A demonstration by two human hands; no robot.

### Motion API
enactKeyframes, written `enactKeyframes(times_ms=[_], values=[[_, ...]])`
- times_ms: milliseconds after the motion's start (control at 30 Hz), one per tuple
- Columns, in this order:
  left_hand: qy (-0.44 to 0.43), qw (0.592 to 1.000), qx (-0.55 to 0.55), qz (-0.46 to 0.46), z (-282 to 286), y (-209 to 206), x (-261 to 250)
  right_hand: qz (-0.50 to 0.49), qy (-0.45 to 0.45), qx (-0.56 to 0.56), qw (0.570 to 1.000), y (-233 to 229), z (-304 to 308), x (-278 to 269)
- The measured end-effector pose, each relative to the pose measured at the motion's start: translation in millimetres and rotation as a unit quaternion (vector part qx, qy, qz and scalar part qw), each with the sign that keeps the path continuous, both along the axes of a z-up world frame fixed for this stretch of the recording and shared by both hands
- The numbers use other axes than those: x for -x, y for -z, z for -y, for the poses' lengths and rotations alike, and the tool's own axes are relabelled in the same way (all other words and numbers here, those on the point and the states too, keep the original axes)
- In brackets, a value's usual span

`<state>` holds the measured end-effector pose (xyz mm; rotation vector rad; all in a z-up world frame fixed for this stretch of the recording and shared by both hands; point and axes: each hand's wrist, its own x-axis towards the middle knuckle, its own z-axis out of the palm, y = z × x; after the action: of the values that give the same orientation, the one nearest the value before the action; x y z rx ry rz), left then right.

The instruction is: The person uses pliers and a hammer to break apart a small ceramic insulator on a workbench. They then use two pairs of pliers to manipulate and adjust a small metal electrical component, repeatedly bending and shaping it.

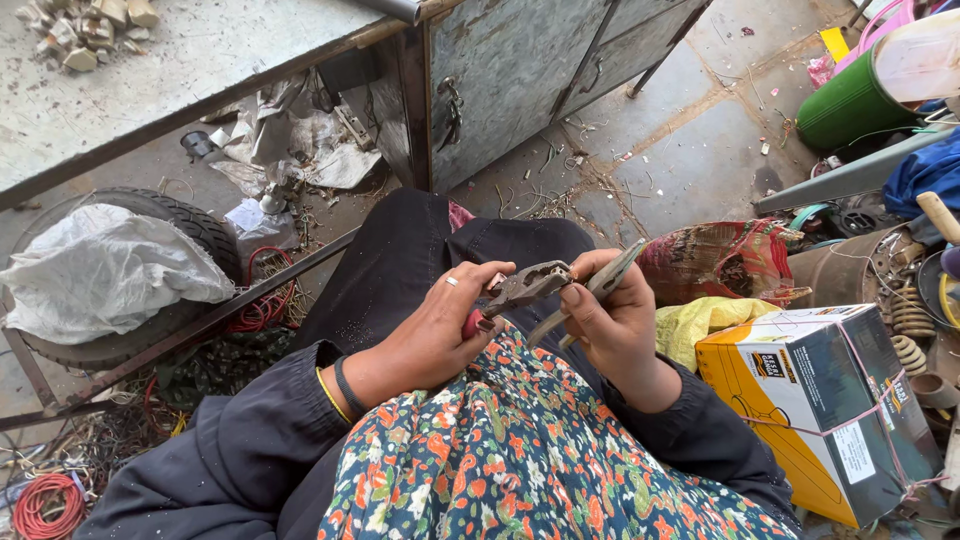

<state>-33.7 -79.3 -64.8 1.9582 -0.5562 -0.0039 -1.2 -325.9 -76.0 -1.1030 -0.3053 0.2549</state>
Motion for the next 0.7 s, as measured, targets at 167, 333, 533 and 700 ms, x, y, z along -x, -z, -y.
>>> enactKeyframes(times_ms=[167,333,533,700], values=[[0.004,1.000,0.012,-0.024,3,5,3,-0.004,0.002,-0.026,1.000,13,-1,3],[0.002,1.000,0.011,-0.027,4,5,3,-0.021,0.024,-0.030,0.999,17,-4,5],[0.000,1.000,0.009,-0.021,4,6,3,-0.049,0.023,-0.062,0.997,14,-6,4],[0.010,0.999,0.022,-0.034,4,6,4,-0.037,0.022,-0.057,0.997,9,-4,2]])
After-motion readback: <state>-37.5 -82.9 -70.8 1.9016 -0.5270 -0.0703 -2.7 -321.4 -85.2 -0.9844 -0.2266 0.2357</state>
